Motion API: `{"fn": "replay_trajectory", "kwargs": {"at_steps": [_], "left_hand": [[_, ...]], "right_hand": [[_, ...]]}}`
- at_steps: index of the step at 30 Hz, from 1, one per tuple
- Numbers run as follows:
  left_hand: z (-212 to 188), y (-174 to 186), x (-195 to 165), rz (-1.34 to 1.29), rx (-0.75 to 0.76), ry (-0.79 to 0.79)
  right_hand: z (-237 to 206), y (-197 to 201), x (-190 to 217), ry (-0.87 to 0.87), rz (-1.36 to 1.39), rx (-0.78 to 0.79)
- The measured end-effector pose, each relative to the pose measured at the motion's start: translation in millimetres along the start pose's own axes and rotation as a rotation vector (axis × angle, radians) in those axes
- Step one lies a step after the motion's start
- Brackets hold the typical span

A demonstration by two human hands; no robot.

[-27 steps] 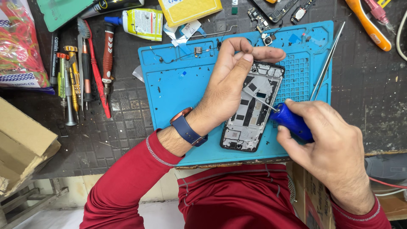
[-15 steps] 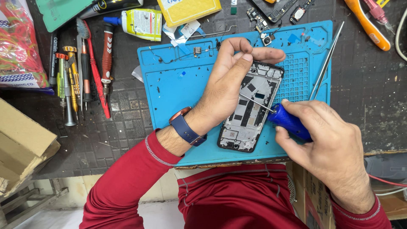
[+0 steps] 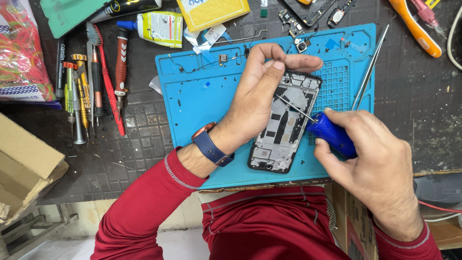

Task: The person unscrews screws from a disassembled phone midframe with a blue screwdriver, repositions the frame, and uses tweezers to work on small components at its edge. They then pick up a glue tube, open it, and apply adhesive along the phone frame.

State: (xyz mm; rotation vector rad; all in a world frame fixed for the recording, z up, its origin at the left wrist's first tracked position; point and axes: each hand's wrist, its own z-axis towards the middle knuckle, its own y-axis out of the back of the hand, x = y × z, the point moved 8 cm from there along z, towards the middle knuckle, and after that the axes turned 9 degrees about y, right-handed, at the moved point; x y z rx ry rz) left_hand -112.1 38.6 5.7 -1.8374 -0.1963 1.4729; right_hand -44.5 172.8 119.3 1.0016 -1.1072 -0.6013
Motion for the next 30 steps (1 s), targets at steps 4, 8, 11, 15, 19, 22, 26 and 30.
{"fn": "replay_trajectory", "kwargs": {"at_steps": [4, 8, 11, 15, 19, 22, 26, 30], "left_hand": [[2, 7, -2, 0.005, -0.017, -0.003], [6, 12, -7, -0.040, -0.032, -0.021], [10, 10, -7, -0.043, -0.025, -0.029], [-6, 36, -23, -0.033, -0.042, -0.040], [-32, 69, -46, -0.036, -0.047, -0.041], [-43, 66, -43, -0.044, -0.052, -0.035], [-42, 60, -40, -0.020, -0.050, -0.050], [-43, 61, -39, -0.008, -0.067, -0.039]], "right_hand": [[0, -2, 0, -0.049, -0.017, -0.023], [6, -5, 2, -0.057, -0.009, -0.032], [15, 3, 7, -0.036, -0.027, -0.062], [27, -12, 37, -0.042, -0.023, -0.066], [34, -38, 72, -0.051, -0.006, -0.062], [24, -38, 76, -0.069, -0.002, -0.038], [19, -39, 70, -0.061, 0.003, -0.017], [15, -40, 66, -0.084, 0.007, -0.034]]}}
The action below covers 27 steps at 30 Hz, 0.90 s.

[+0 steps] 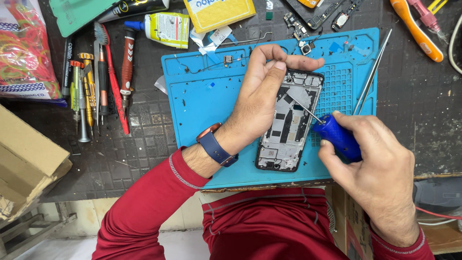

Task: The person unscrews screws from a disassembled phone midframe with a blue screwdriver, repositions the frame, and uses tweezers to work on small components at its edge. They then pick up a glue tube, open it, and apply adhesive along the phone frame.

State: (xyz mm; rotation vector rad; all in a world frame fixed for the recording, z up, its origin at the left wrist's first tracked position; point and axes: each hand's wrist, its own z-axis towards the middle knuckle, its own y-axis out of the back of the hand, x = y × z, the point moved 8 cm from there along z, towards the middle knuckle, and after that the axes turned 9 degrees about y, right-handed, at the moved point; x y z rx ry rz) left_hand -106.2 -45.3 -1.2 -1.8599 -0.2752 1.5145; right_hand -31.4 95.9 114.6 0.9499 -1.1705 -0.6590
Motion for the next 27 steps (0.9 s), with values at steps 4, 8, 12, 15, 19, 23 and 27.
{"fn": "replay_trajectory", "kwargs": {"at_steps": [4, 8, 12, 15, 19, 23, 27], "left_hand": [[0, 1, -3, 0.017, -0.011, 0.001], [6, -6, 4, -0.031, 0.002, 0.032], [-3, -6, 6, -0.012, 0.006, 0.014], [-32, 15, -10, 0.002, 0.006, -0.001], [-49, 19, -14, -0.044, 0.002, 0.024], [-55, 5, -4, 0.058, -0.043, 0.017], [-58, 1, -12, 0.311, -0.062, -0.029]], "right_hand": [[0, -1, 0, 0.013, -0.009, -0.014], [1, 2, -7, 0.003, -0.012, -0.015], [-7, 5, -3, 0.021, -0.035, -0.031], [-17, -20, 32, 0.003, -0.023, -0.006], [-25, -25, 41, 0.003, -0.009, -0.008], [-38, -10, 34, 0.044, 0.021, -0.066], [-39, -12, 29, 0.081, 0.053, -0.149]]}}
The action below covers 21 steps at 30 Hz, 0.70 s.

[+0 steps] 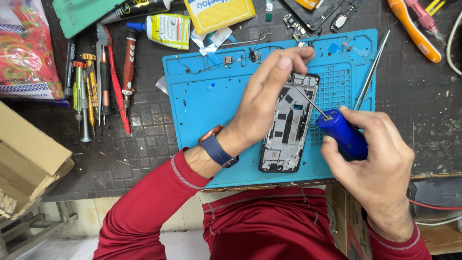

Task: The person unscrews screws from a disassembled phone midframe with a blue screwdriver, repositions the frame, and uses tweezers to work on small components at its edge. They then pick up a glue tube, open it, and apply adhesive along the phone frame.

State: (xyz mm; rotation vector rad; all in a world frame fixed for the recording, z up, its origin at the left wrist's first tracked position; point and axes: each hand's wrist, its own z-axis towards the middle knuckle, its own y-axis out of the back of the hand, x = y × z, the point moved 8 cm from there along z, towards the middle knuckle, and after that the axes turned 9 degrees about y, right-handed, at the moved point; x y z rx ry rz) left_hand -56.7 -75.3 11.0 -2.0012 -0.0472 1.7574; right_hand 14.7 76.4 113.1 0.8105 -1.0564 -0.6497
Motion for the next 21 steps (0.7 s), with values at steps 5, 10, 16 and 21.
{"fn": "replay_trajectory", "kwargs": {"at_steps": [5, 10, 16, 21], "left_hand": [[-7, -19, -31, 0.247, -0.015, -0.024], [-5, -49, -70, 0.336, -0.013, -0.048], [-6, -58, -65, 0.342, -0.045, -0.028], [-11, -62, -62, 0.344, -0.009, -0.061]], "right_hand": [[5, 16, 4, 0.017, 0.004, -0.049], [20, 63, 20, 0.053, -0.020, -0.044], [12, 68, 12, 0.067, -0.054, -0.029], [-1, 72, 6, 0.060, -0.066, -0.029]]}}
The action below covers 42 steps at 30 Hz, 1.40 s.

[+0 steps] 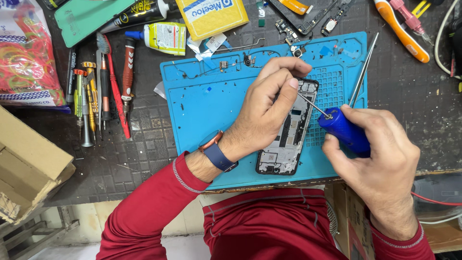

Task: The person unscrews screws from a disassembled phone midframe with a blue screwdriver, repositions the frame, and uses tweezers to work on small components at its edge. They then pick up a glue tube, open it, and apply adhesive along the phone frame.

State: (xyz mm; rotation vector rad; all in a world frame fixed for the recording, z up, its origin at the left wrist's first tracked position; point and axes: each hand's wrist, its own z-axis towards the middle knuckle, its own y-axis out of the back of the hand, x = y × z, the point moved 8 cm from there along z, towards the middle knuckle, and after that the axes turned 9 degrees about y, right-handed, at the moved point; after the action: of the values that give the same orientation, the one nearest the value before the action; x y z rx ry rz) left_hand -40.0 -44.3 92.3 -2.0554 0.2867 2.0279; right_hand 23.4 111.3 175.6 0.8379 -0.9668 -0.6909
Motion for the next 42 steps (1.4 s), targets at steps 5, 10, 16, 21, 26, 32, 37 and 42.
{"fn": "replay_trajectory", "kwargs": {"at_steps": [5, 10, 16, 21, 26, 32, 37, 42], "left_hand": [[2, -5, -2, 0.024, -0.044, -0.004], [4, -9, -1, 0.043, -0.040, -0.004], [8, -23, 7, -0.002, -0.061, 0.018], [25, -24, 27, -0.169, -0.068, 0.043], [32, -22, 43, -0.321, -0.068, 0.059], [41, -25, 51, -0.479, -0.060, 0.110], [45, -26, 54, -0.600, -0.032, 0.040], [38, -28, 60, -0.587, -0.004, 0.062]], "right_hand": [[1, 4, -3, -0.011, 0.004, 0.009], [-2, 7, -6, -0.011, -0.035, 0.030], [-16, 14, -25, -0.073, -0.006, 0.041], [-19, 13, -40, -0.080, -0.005, 0.101], [-21, 2, -44, -0.052, -0.071, 0.219], [-12, 4, -48, -0.013, -0.101, 0.259], [-10, 0, -46, 0.007, -0.102, 0.293], [-12, 0, -40, 0.013, -0.101, 0.309]]}}
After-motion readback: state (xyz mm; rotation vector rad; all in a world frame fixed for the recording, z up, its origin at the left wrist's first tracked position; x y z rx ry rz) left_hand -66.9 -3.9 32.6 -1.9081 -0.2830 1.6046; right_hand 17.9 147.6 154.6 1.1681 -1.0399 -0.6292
